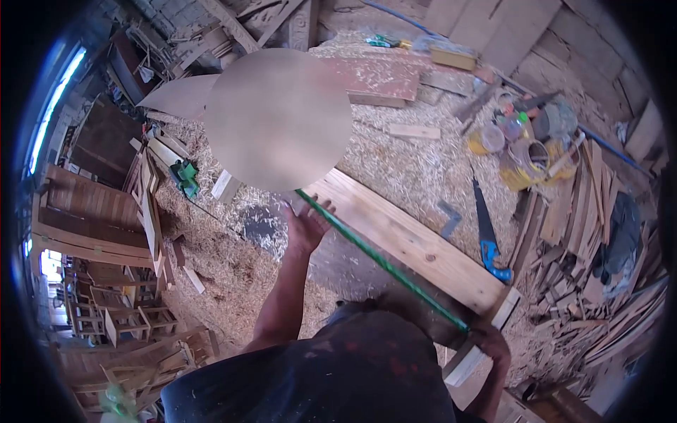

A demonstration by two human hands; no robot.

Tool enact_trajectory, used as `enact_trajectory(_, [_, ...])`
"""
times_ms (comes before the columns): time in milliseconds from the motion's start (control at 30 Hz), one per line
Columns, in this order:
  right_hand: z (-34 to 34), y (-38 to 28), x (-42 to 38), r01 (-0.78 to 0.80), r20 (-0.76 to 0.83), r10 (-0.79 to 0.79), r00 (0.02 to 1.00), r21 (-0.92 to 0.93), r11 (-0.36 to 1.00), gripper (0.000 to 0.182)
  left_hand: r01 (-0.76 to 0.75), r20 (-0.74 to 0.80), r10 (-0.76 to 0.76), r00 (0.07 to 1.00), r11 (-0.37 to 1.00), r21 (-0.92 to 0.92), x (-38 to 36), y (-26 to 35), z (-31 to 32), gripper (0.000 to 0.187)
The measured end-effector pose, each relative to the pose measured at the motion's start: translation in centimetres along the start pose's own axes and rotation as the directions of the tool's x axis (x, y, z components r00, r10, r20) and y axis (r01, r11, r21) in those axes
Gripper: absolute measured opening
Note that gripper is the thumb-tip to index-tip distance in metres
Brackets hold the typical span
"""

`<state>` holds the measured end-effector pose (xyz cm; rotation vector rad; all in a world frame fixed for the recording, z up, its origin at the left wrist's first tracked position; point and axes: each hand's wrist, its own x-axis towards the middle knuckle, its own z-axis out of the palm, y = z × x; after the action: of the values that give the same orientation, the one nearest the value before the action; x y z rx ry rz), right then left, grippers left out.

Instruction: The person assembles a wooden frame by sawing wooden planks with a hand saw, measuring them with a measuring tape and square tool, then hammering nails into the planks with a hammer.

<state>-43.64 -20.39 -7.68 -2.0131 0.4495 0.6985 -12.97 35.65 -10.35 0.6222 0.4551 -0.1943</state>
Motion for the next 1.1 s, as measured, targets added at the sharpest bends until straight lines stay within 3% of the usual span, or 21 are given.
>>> enact_trajectory(33, [1.3, -0.6, 0.7, 0.041, 0.028, -0.040, 0.999, -0.036, 0.999, 0.036, -0.063, 0.061, 0.069, 0.996, 0.993, -0.101, 1.5, 1.3, 1.5, 0.085])
enact_trajectory(67, [2.7, -2.2, 0.8, -0.084, 0.053, 0.081, 0.995, 0.072, 0.994, 0.035, -0.121, -0.014, 0.120, 0.993, 0.989, -0.082, 2.7, 2.8, 3.0, 0.081])
enact_trajectory(133, [5.8, -3.3, 2.9, -0.078, 0.090, 0.072, 0.993, 0.059, 0.995, 0.044, -0.221, -0.170, 0.213, 0.962, 0.975, -0.030, 5.3, 5.6, 4.8, 0.073])
enact_trajectory(167, [6.8, -5.2, 3.6, -0.114, 0.093, 0.108, 0.990, 0.061, 0.992, 0.050, -0.234, -0.082, 0.239, 0.967, 0.970, 0.065, 9.4, 6.1, 1.5, 0.055])
enact_trajectory(300, [10.9, -13.9, 8.6, -0.155, 0.073, 0.148, 0.986, 0.095, 0.983, 0.075, -0.063, -0.105, 0.114, 0.988, 0.914, 0.402, 12.8, 5.4, 3.1, 0.037])
enact_trajectory(333, [11.8, -16.1, 10.2, -0.145, 0.063, 0.138, 0.988, 0.117, 0.982, 0.081, 0.024, -0.073, 0.015, 0.997, 0.866, 0.499, 13.7, 4.3, 2.7, 0.038])
enact_trajectory(400, [13.0, -21.6, 14.1, -0.197, 0.044, 0.197, 0.979, -0.016, 0.980, 0.085, 0.106, -0.024, -0.118, 0.993, 0.758, 0.644, 13.6, 2.4, 2.5, 0.049])
enact_trajectory(467, [14.3, -23.9, 18.9, -0.073, -0.041, 0.070, 0.997, -0.073, 0.995, 0.083, 0.121, -0.002, -0.195, 0.981, 0.603, 0.788, 14.8, 1.3, 1.2, 0.060])
enact_trajectory(567, [14.6, -28.4, 26.2, 0.054, -0.145, -0.094, 0.985, -0.260, 0.964, 0.082, 0.120, -0.038, -0.179, 0.983, 0.471, 0.874, 16.6, 1.6, -0.9, 0.063])
enact_trajectory(633, [14.3, -30.5, 30.5, 0.133, -0.231, -0.268, 0.935, -0.472, 0.871, 0.079, -0.089, 0.175, -0.110, 0.978, 0.540, 0.837, 17.8, 3.7, -3.2, 0.051])
enact_trajectory(700, [13.5, -34.1, 33.4, -0.026, -0.320, -0.136, 0.938, -0.457, 0.889, 0.078, -0.236, 0.197, 0.139, 0.970, 0.373, 0.897, 18.9, 4.5, -8.0, 0.035])
enact_trajectory(733, [13.2, -33.9, 35.2, -0.042, -0.373, -0.166, 0.913, -0.492, 0.870, 0.080, 0.009, -0.043, 0.046, 0.998, 0.563, 0.826, 19.4, 6.4, -6.7, 0.040])
enact_trajectory(767, [12.4, -35.6, 36.3, -0.117, -0.379, -0.098, 0.920, -0.505, 0.855, 0.079, -0.120, 0.013, 0.222, 0.975, 0.476, 0.872, 19.5, 7.0, -7.3, 0.038])
enact_trajectory(800, [11.5, -38.7, 36.8, -0.286, -0.387, 0.089, 0.918, -0.491, 0.823, 0.078, -0.102, -0.031, 0.263, 0.964, 0.478, 0.873, 20.5, 7.5, -9.9, 0.033])
enact_trajectory(833, [12.0, -35.9, 39.4, -0.184, -0.471, -0.077, 0.879, -0.484, 0.855, 0.078, -0.085, -0.074, 0.303, 0.950, 0.481, 0.872, 21.4, 7.9, -12.5, 0.028])
enact_trajectory(867, [11.7, -35.9, 40.1, -0.150, -0.513, -0.146, 0.846, -0.492, 0.857, 0.079, -0.105, -0.127, 0.309, 0.943, 0.634, 0.766, 21.6, 8.1, -14.4, 0.026])
enact_trajectory(900, [11.9, -35.9, 40.7, -0.119, -0.571, -0.191, 0.799, -0.462, 0.879, 0.078, -0.126, -0.173, 0.420, 0.891, 0.595, 0.794, 22.0, 8.0, -16.9, 0.025])
enact_trajectory(933, [11.7, -35.7, 40.8, -0.065, -0.615, -0.247, 0.749, -0.439, 0.896, 0.078, 0.059, -0.329, 0.382, 0.864, 0.571, 0.819, 20.0, 8.9, -13.0, 0.030])
enact_trajectory(1000, [11.0, -35.3, 38.7, -0.056, -0.638, -0.266, 0.723, -0.437, 0.898, 0.076, 0.162, -0.463, 0.442, 0.768, 0.566, 0.809, 18.6, 8.8, -11.0, 0.046])
enact_trajectory(1067, [11.2, -33.3, 36.5, -0.078, -0.625, -0.203, 0.754, -0.393, 0.916, 0.078, 0.194, -0.567, 0.296, 0.768, 0.736, 0.648, 18.2, 8.6, -11.9, 0.054])
enact_trajectory(1100, [10.7, -30.6, 35.3, -0.112, -0.600, -0.136, 0.788, -0.357, 0.928, 0.080, 0.185, -0.495, 0.197, 0.846, 0.763, 0.620, 18.2, 8.4, -13.7, 0.056])
